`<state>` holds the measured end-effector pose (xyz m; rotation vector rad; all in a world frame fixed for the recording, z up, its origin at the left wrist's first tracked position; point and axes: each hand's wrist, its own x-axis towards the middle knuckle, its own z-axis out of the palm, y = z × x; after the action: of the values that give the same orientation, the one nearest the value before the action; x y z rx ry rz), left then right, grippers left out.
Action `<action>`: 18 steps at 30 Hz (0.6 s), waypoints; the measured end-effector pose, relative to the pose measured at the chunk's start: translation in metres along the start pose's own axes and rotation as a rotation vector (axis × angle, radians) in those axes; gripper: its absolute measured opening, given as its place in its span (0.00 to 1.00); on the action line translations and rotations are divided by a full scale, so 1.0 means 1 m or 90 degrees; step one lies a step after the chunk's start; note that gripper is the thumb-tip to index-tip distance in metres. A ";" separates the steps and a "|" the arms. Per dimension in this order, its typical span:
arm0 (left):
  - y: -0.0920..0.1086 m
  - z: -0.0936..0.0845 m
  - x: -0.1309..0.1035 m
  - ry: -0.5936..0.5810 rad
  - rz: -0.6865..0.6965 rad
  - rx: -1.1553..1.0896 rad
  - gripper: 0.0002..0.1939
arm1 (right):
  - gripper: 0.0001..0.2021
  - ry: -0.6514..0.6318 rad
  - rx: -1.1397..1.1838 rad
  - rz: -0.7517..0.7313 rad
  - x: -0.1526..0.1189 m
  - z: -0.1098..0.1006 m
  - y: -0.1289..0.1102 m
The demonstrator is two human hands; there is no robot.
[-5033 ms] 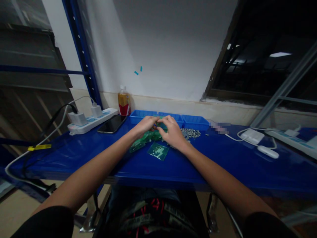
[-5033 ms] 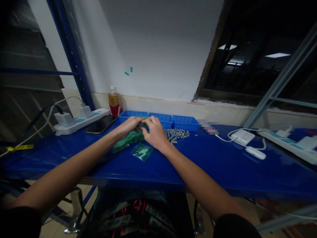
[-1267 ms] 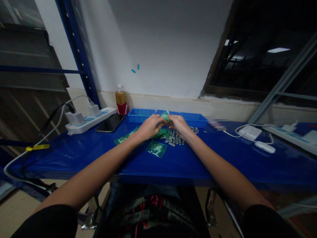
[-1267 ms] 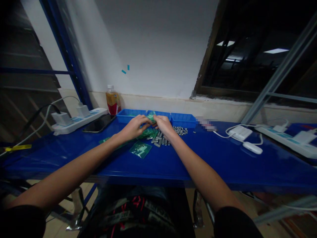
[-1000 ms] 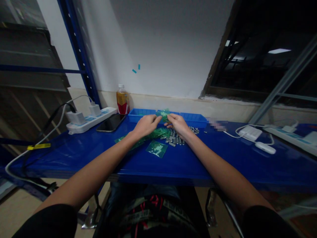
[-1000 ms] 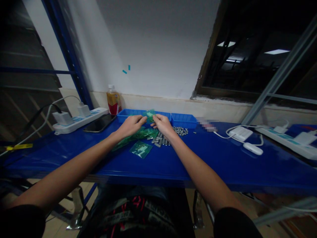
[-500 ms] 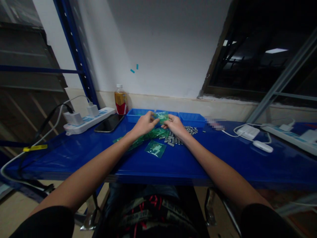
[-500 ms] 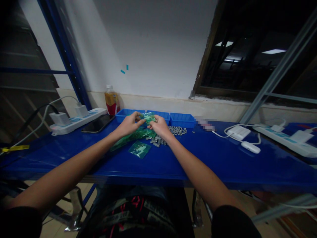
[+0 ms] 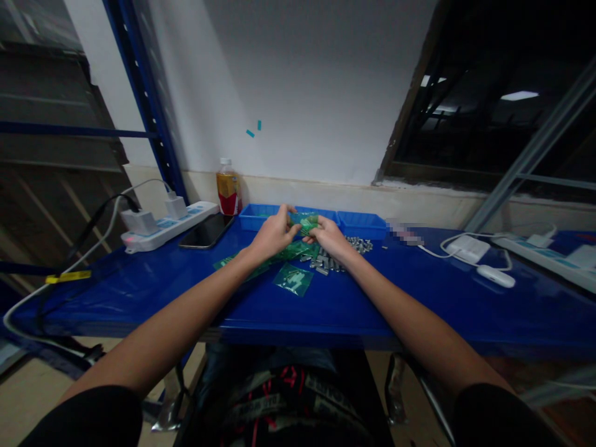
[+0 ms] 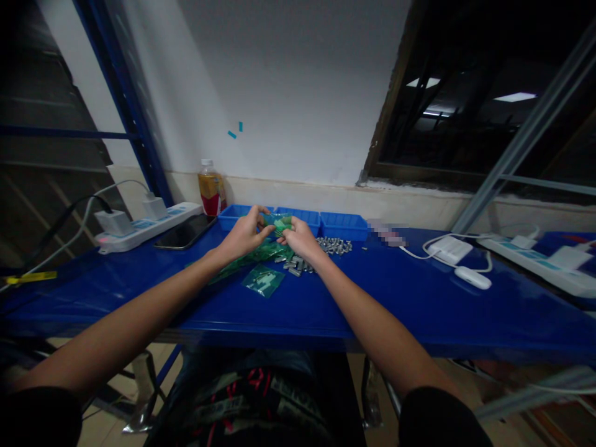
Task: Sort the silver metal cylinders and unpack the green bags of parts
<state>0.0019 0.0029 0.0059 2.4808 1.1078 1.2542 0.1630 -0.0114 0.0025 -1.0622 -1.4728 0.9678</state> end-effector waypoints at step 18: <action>0.011 -0.009 0.002 -0.001 0.110 0.090 0.04 | 0.13 0.107 0.120 0.094 -0.005 -0.007 -0.017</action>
<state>0.0017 -0.0054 0.0173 2.7339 1.0350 1.2576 0.1683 -0.0202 0.0180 -1.0966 -1.1568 1.0711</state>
